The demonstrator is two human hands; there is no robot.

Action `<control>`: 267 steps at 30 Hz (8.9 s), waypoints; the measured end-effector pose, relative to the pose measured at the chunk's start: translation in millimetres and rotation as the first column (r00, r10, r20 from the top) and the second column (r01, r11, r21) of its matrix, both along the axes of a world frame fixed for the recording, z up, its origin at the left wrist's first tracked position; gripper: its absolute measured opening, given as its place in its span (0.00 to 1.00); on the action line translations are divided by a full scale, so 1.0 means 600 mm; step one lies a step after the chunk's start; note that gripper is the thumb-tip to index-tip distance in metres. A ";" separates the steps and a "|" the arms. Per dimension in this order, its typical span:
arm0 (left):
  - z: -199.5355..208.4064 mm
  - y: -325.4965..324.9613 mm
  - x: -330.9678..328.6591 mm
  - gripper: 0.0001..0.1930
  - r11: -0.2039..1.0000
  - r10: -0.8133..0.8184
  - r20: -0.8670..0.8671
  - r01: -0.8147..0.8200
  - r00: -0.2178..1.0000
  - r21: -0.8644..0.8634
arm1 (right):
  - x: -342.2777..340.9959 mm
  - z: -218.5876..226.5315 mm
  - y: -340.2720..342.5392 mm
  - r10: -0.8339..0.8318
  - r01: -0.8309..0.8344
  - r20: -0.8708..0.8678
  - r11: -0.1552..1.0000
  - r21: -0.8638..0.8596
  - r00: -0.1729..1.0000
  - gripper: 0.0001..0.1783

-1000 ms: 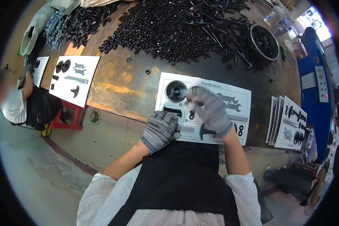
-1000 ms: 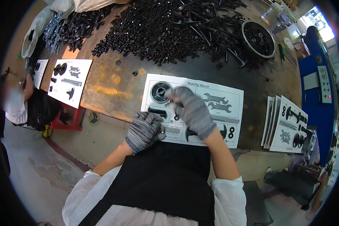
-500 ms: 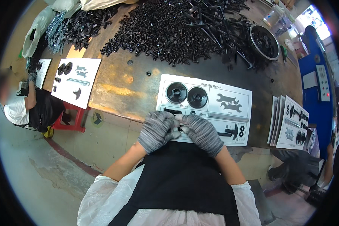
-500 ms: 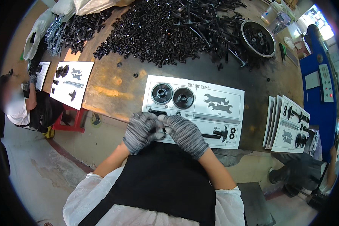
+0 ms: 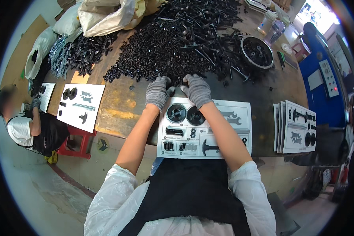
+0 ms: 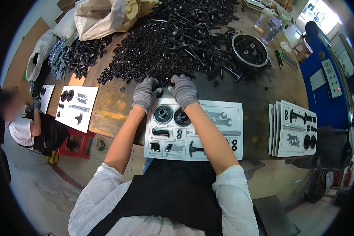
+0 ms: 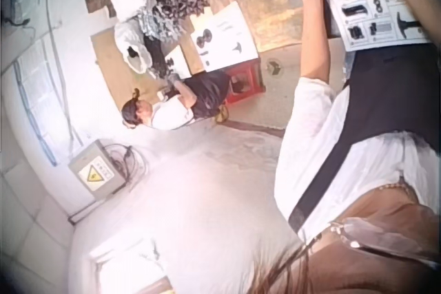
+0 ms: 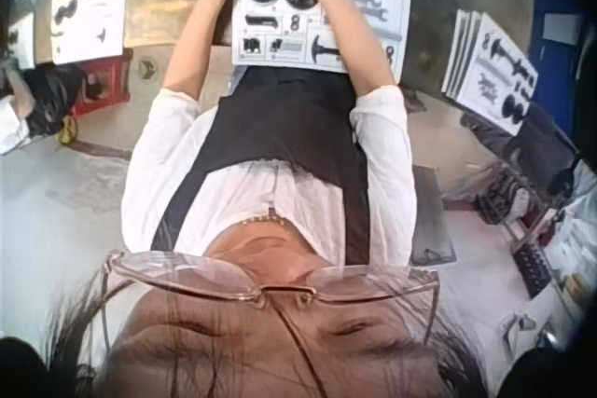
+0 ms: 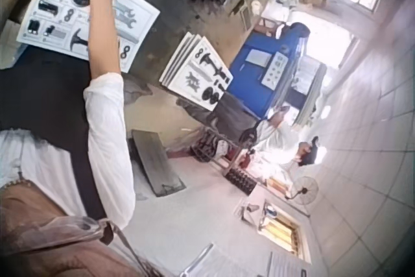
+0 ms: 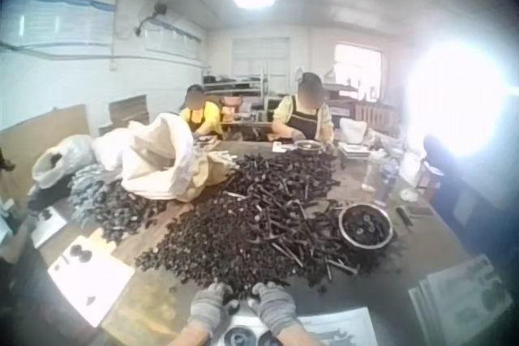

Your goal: The person picks small black metal parts from a large pile on a workbench and places them into designated slots on a white cardboard backing labeled 'Stability Bench.' They repeat this process, stacking completed backings and retrieving new ones to continue assembly.

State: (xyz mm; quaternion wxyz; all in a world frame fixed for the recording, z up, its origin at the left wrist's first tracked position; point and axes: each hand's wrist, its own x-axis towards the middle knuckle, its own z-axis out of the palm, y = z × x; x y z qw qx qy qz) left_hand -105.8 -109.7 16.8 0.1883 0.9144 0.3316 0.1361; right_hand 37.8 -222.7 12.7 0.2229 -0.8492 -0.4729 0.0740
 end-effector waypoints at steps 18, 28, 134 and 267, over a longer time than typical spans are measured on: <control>0.055 -0.246 -0.199 0.11 0.852 -0.521 0.107 0.523 0.847 0.002 | -0.145 0.076 -0.226 0.089 0.173 -0.804 0.957 0.232 0.588 0.13; 0.037 -0.242 -0.204 0.21 0.917 -0.397 0.076 0.398 0.915 -0.003 | -0.223 0.065 -0.287 0.033 -0.032 -0.289 0.999 0.009 0.957 0.11; 0.012 -0.268 -0.165 0.28 0.854 -0.520 0.063 0.519 0.852 0.036 | -0.168 0.068 -0.314 0.295 -0.297 0.046 0.954 0.036 0.954 0.22; -0.020 -0.273 -0.367 0.18 0.270 0.575 0.133 -0.034 0.807 -0.962 | -0.224 -0.032 -0.349 -0.007 -0.137 -1.000 0.990 -0.007 0.002 0.26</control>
